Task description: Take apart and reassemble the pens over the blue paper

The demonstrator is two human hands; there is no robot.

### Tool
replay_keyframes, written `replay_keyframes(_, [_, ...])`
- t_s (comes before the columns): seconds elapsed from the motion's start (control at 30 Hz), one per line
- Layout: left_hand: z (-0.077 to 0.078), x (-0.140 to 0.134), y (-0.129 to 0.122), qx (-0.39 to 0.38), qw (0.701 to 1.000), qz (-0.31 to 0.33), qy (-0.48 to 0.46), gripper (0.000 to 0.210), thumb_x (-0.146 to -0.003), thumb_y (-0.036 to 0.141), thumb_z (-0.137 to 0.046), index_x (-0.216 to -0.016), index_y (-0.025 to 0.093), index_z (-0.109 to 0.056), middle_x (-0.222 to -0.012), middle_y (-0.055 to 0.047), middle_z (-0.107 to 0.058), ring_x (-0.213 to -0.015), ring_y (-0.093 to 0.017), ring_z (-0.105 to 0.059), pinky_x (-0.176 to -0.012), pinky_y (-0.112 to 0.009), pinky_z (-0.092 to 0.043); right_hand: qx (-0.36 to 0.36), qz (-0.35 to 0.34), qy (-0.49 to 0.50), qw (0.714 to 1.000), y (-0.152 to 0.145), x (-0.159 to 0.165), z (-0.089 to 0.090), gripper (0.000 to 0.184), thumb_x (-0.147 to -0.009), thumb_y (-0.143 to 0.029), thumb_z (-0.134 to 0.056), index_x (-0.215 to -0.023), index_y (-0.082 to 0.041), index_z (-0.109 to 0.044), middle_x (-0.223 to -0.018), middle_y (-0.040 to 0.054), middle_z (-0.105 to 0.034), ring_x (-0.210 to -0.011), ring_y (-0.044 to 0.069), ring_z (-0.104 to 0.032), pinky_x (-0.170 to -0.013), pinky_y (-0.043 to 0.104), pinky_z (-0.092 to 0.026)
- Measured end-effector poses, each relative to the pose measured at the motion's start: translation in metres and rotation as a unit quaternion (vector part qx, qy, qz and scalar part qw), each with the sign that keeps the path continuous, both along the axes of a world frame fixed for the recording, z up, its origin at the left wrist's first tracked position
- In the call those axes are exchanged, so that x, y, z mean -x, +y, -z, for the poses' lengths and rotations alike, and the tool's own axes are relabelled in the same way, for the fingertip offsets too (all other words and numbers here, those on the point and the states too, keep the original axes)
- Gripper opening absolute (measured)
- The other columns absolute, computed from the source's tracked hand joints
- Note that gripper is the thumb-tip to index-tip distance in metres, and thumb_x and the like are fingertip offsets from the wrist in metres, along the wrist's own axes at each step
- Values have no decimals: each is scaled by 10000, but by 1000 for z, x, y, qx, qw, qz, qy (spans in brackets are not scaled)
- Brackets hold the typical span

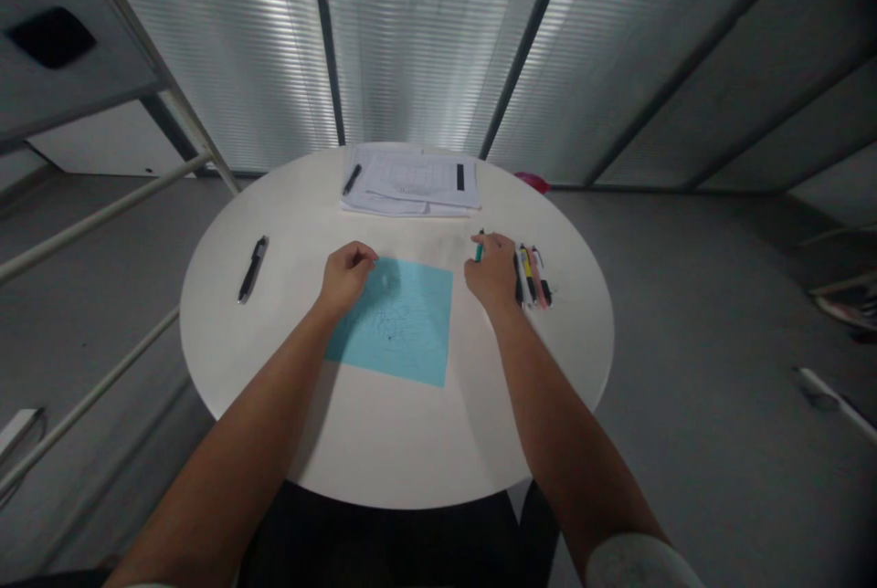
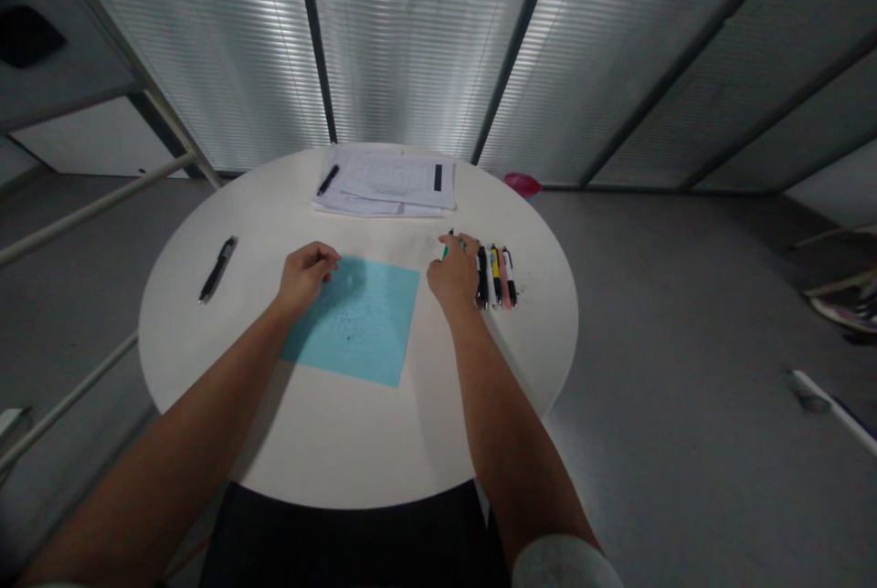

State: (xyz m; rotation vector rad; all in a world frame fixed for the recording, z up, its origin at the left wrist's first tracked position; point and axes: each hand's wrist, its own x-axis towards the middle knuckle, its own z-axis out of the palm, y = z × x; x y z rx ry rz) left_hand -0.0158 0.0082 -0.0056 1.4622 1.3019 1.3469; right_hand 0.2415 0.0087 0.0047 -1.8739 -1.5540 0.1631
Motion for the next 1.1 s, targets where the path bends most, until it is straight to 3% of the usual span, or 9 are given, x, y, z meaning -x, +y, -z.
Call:
replay_keyframes(0.13, [0,0,0,0,1000,3,10,82,-658,178,-564,-698,182,-635,-568,12,-532,-526,-127,-471,-516,-263,-334,21,-4,-65,998,-3,-1,-3,366,-770,-93,-493,-1075,-187,-672,-1207,143,-575,-1141,282,-521,-980,428,-406])
replay_keyframes(0.33, [1,-1,0,-5,1000,3,17,90,-660,173,-557,-708,180,-632,-585,14,-536,-539,-126,-475,-533,-269,-342,85,-11,-175,981,-8,0,-4,343,-840,-85,-430,-1001,-175,-720,-1047,124,-683,-1039,265,-543,-909,391,-370])
replay_keyframes(0.5, [-1,-1,-1,-5,1000,4,11,90,-652,168,-551,-697,180,-628,-571,15,-526,-533,-124,-462,-524,-270,-331,50,2,-170,984,-7,2,-5,297,-832,-112,-463,-950,-166,-731,-1011,144,-697,-1014,281,-552,-889,410,-368])
replay_keyframes(0.57, [-1,-1,0,-7,1000,4,9,87,-653,167,-552,-695,180,-628,-573,14,-530,-532,-123,-460,-525,-271,-331,3,-26,-150,988,-6,8,-3,262,-836,-130,-476,-921,-157,-723,-982,137,-700,-992,271,-563,-906,409,-377])
replay_keyframes(0.67, [0,-1,0,-5,1000,7,4,82,-653,166,-560,-693,182,-631,-572,11,-532,-533,-124,-458,-520,-273,-328,-60,-152,-91,982,-6,21,1,240,-843,-133,-490,-942,-181,-703,-973,83,-702,-970,228,-579,-914,361,-409])
replay_keyframes(0.8, [3,-1,1,-8,1000,9,5,90,-652,164,-563,-698,184,-638,-562,10,-525,-533,-129,-458,-509,-271,-319,-3,-301,-38,953,-8,36,10,213,-842,-151,-532,-945,-219,-705,-962,43,-687,-865,173,-606,-818,305,-456])
replay_keyframes(1.1, [-3,2,0,3,1000,-5,-17,91,-646,196,-555,-697,181,-628,-556,9,-525,-513,-130,-468,-515,-268,-337,-4,-302,-51,952,-4,33,12,189,-842,-143,-567,-922,-209,-725,-901,46,-695,-839,179,-572,-830,332,-433])
